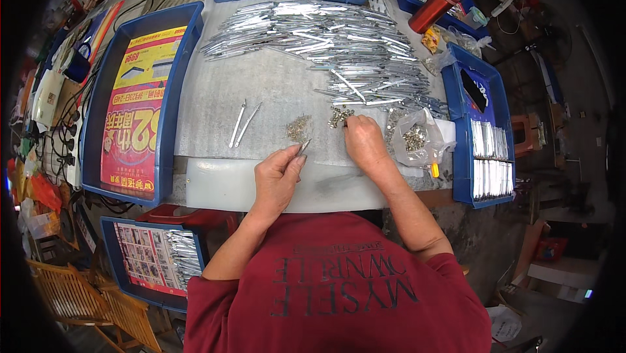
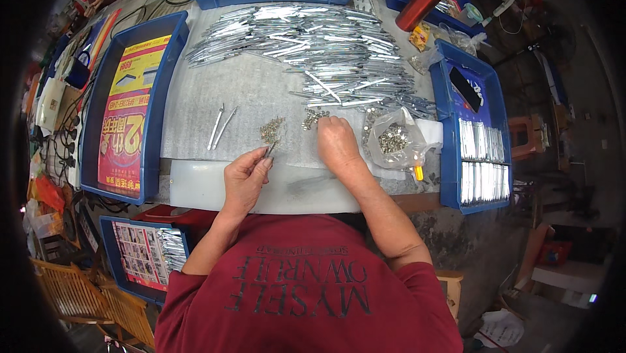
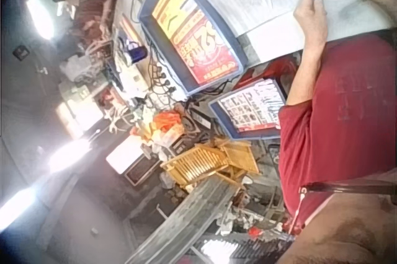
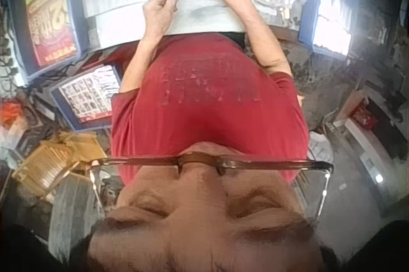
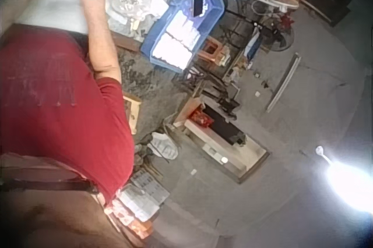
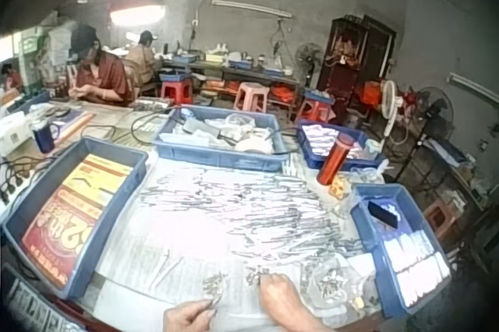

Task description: The person assembles small metal components by attaching small fasteners onto the ends of thin metal strips by hand and setting them on the table.

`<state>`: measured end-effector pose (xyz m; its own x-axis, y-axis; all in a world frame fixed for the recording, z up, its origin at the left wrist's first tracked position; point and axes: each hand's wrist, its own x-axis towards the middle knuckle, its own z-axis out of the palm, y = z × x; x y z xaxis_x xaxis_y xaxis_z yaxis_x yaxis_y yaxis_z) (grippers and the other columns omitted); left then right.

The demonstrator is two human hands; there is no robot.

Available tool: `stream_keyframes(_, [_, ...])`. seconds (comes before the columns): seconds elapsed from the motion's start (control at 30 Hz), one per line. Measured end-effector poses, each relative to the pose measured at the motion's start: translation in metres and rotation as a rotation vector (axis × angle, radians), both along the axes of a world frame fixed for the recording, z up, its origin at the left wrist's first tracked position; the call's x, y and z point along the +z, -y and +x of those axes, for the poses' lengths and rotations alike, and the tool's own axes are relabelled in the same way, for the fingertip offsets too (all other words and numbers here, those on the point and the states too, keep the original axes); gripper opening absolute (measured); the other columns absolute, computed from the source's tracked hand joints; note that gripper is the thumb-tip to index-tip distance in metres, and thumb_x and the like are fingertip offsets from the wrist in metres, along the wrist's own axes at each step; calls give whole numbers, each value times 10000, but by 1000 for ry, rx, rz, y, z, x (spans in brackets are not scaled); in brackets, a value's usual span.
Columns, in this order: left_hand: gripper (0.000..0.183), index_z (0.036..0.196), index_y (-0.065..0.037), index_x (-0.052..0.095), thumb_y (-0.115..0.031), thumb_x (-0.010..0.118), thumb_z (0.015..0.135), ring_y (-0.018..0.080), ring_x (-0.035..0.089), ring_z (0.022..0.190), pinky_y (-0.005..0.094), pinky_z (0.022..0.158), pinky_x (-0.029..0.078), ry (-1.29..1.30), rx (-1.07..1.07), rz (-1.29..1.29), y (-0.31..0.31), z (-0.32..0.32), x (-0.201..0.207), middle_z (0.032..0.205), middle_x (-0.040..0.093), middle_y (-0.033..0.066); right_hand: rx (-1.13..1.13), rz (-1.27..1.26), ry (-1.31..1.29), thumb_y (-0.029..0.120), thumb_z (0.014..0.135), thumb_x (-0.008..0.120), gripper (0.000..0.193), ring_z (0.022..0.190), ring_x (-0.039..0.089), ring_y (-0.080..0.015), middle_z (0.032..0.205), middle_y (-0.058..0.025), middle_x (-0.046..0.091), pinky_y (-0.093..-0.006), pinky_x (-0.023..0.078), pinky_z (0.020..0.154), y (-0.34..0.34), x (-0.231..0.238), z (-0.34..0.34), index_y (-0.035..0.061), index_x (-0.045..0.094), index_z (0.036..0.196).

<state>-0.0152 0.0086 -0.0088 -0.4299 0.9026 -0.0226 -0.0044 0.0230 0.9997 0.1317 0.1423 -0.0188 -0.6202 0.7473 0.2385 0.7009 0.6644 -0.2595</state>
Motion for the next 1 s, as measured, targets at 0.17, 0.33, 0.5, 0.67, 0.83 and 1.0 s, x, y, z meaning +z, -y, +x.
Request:
stream_keyframes(0.17, [190,951,26,582,-34,572,770,56,475,531,192,460,396,13,13,-8,0,-1,-2,685,533,40,-31,-224,-150,60,712,538,95,720,546,-320,731,-182,566,-379,435,661,-4,14,6,-22,562,754])
stream_keyframes(0.33, [184,945,30,580,-32,568,772,58,468,532,193,465,393,39,21,8,0,0,-3,685,532,42,-41,-258,-166,80,726,553,121,733,548,-316,751,-175,572,-377,431,663,-4,14,7,-22,578,786])
stream_keyframes(0.5, [181,942,38,573,-32,562,775,63,465,555,198,490,385,-12,27,32,-1,-1,-5,683,526,45,31,-128,-64,64,706,568,89,708,540,-321,713,-170,553,-388,430,654,-4,9,5,-14,558,746])
stream_keyframes(0.67, [175,938,39,572,-25,554,776,64,449,564,201,498,371,-38,25,59,-2,-2,-3,661,504,39,62,-14,-51,21,673,522,39,651,527,-318,660,-172,530,-384,438,631,-2,6,0,-13,504,663])
stream_keyframes(0.83, [164,929,40,572,-14,547,776,72,431,535,211,479,357,-102,14,78,-3,-2,-2,634,477,34,15,46,20,-11,649,497,7,647,528,-314,654,-175,527,-369,442,620,0,0,-2,-10,496,656])
stream_keyframes(1.0, [173,947,31,571,-11,540,782,68,435,512,195,460,364,-61,18,74,-3,2,3,652,495,32,0,38,-37,4,659,486,28,630,536,-316,653,-184,539,-379,441,621,-1,-1,-2,-16,506,660])
